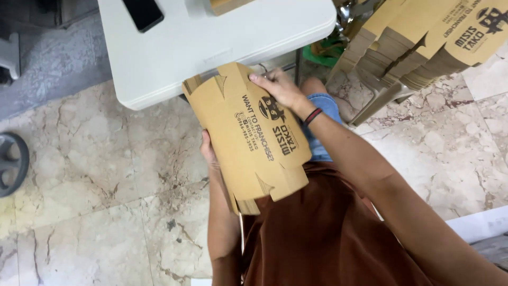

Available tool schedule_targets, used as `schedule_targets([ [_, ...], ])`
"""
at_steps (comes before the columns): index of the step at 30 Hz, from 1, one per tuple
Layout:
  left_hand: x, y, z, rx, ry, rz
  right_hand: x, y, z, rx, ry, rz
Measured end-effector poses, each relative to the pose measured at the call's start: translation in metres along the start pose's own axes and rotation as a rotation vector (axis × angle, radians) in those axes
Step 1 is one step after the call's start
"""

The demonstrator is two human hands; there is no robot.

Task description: Folding flat cardboard templates into boxes and stacking them on a work table.

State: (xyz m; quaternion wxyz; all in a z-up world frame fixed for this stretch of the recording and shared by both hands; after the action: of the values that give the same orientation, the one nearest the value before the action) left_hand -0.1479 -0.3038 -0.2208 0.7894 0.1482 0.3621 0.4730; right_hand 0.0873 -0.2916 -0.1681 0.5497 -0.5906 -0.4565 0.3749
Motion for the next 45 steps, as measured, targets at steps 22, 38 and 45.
schedule_targets([
  [22,0.042,0.035,0.083,1.515,-0.31,0.795,-0.064,-0.069,0.02,-0.949,0.111,-0.65],
  [38,0.061,0.049,-0.006,1.265,-0.201,0.856,-0.038,-0.063,0.044,-0.714,-0.136,-0.694],
  [45,0.057,0.06,-0.011,1.103,-0.254,0.926,-0.018,0.018,-0.017,-0.1,0.024,-0.705],
])
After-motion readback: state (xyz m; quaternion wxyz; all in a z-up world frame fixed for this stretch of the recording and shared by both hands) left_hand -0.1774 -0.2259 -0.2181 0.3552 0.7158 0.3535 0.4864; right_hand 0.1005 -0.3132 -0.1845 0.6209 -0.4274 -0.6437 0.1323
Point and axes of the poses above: each hand's wrist, its own x-axis towards the middle knuckle, its own z-axis out of the palm, y = z × x, the point moved 6 cm from there along x, towards the middle knuckle, and after that the axes turned 9 degrees about y, right-handed, at the moved point
